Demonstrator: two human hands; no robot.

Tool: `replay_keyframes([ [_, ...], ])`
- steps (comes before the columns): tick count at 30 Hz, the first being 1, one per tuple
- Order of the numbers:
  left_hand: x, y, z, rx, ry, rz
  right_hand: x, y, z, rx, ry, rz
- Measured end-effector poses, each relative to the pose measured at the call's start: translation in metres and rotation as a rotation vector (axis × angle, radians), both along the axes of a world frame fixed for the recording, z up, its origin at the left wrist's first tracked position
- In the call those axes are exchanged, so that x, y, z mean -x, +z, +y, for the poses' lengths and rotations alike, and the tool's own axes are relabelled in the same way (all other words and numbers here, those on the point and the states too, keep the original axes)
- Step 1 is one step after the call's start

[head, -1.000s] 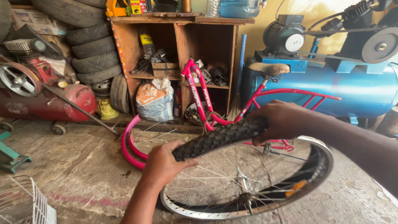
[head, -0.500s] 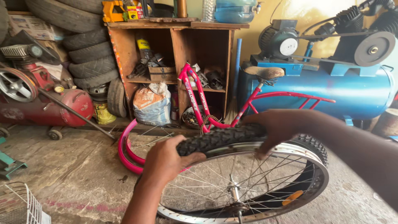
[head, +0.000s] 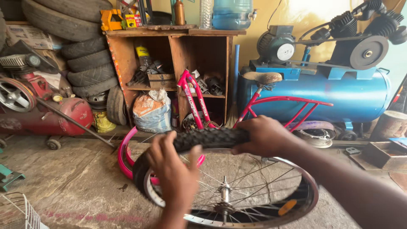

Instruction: The person uses a tire lever to pry a bicycle tire off the rim, working around the circumference of the wheel. They manipulate the tire and rim with both hands to loosen the bead and remove the tire from the wheel.

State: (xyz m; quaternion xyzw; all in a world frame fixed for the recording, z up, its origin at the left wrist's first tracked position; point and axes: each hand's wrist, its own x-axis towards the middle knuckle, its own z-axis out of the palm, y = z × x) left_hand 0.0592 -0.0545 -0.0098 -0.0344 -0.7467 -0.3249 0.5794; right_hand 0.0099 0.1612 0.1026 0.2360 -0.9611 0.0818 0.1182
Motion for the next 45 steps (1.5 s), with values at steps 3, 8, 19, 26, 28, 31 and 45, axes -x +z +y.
replay_keyframes([
  [3,-0.001,-0.024,0.06,-0.346,-0.305,-0.253,0.004,-0.002,-0.018,0.05,-0.152,0.009],
  [8,-0.028,-0.035,0.106,-0.218,-0.676,-0.666,0.017,-0.003,-0.04,0.134,-0.326,-0.046],
  [19,-0.033,-0.016,0.078,-0.178,-0.484,-0.483,0.022,-0.037,-0.046,0.965,-0.049,-0.435],
  [26,0.011,-0.009,-0.007,-0.085,-0.564,-0.672,0.07,-0.109,0.013,0.972,-0.025,-0.469],
  [28,0.024,-0.007,-0.01,-0.094,-0.312,-0.759,0.094,-0.162,0.039,0.619,-0.122,-0.205],
  [31,0.031,-0.018,-0.006,-0.05,-0.036,-0.709,0.103,-0.267,0.076,0.13,-0.319,-0.134],
  [45,0.028,-0.053,-0.077,0.071,-0.118,-0.518,0.072,-0.513,0.094,-0.239,-0.544,-0.805],
])
